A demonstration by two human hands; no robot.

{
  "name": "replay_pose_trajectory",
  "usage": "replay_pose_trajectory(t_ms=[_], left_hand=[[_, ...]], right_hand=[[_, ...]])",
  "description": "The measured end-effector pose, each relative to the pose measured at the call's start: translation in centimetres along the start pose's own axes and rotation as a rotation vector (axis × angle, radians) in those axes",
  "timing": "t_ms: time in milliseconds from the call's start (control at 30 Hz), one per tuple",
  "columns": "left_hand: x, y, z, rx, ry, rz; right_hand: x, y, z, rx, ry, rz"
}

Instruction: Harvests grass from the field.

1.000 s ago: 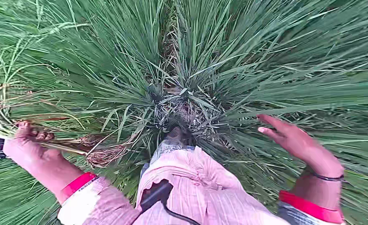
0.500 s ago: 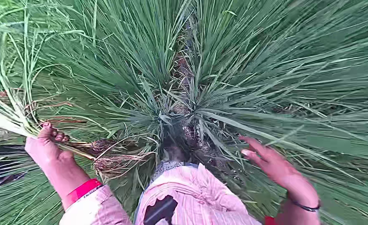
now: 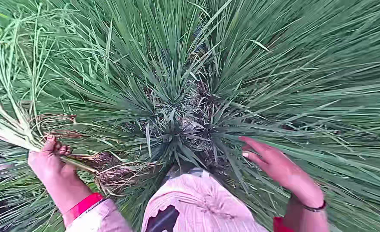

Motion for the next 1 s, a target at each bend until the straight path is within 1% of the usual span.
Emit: replay_pose_trajectory(t_ms=[167,333,467,567,667,733,800,967,1000], left_hand=[[1.1,0.3,0.0,0.015,-0.010,0.002],[0.9,-0.1,1.4,0.022,-0.044,-0.049],[0.6,-0.5,2.9,0.029,-0.038,-0.067],[0.5,-0.5,4.2,0.045,-0.023,-0.069],[0.7,-0.1,6.1,0.076,-0.009,-0.051],[0.9,0.2,8.1,0.098,0.016,-0.027],[0.9,0.6,11.0,0.115,0.039,-0.007],[1.2,1.7,19.7,0.141,0.061,0.045],[1.2,2.1,21.6,0.138,0.065,0.060]], right_hand=[[1.3,-0.7,0.2,0.025,-0.067,0.035],[0.6,-1.0,-1.3,0.047,-0.069,0.105],[0.8,-0.1,-3.6,0.020,-0.066,0.152],[1.9,1.0,-5.5,-0.023,-0.038,0.149],[3.7,2.8,-7.3,-0.033,0.001,0.104],[5.1,4.5,-8.3,-0.018,0.019,0.080],[6.6,6.3,-9.6,0.017,-0.011,0.106],[10.2,11.9,-13.8,0.079,-0.044,0.154],[10.9,12.9,-14.7,0.088,-0.028,0.151]])
Point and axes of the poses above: each hand's wrist, its own x-axis towards the middle knuckle, its own z-axis out of the palm, y = z × x, the point moved 5 cm from there along x, towards the middle knuckle, and after that the axes turned 15 degrees about -z, right-handed, at the moved point
